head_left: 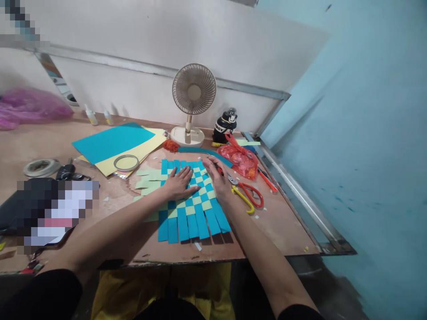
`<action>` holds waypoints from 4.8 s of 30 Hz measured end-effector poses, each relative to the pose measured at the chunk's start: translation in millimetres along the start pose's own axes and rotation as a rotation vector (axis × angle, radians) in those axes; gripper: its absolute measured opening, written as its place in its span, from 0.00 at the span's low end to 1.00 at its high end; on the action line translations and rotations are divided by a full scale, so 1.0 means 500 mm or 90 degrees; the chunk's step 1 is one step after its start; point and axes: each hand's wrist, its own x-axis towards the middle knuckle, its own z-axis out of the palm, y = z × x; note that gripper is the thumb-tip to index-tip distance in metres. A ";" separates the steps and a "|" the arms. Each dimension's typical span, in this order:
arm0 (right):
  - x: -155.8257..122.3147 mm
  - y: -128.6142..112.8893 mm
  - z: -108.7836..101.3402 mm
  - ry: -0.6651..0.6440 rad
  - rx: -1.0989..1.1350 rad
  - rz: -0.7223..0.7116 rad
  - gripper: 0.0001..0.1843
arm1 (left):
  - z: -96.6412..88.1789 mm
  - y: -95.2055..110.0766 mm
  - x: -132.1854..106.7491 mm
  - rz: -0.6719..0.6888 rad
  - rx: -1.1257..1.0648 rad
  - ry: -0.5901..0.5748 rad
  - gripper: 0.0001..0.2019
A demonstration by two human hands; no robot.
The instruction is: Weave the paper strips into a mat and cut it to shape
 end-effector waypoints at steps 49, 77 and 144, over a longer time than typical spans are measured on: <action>-0.008 -0.050 0.108 -0.093 -0.070 0.221 0.07 | -0.017 -0.002 -0.239 0.070 -0.030 -0.056 0.45; 0.029 -0.033 0.111 -0.177 -0.108 0.281 0.14 | -0.009 -0.024 -0.238 0.141 -0.027 -0.031 0.44; -0.025 -0.012 0.111 -0.302 -0.159 0.184 0.14 | -0.007 -0.020 -0.241 0.136 0.002 -0.034 0.43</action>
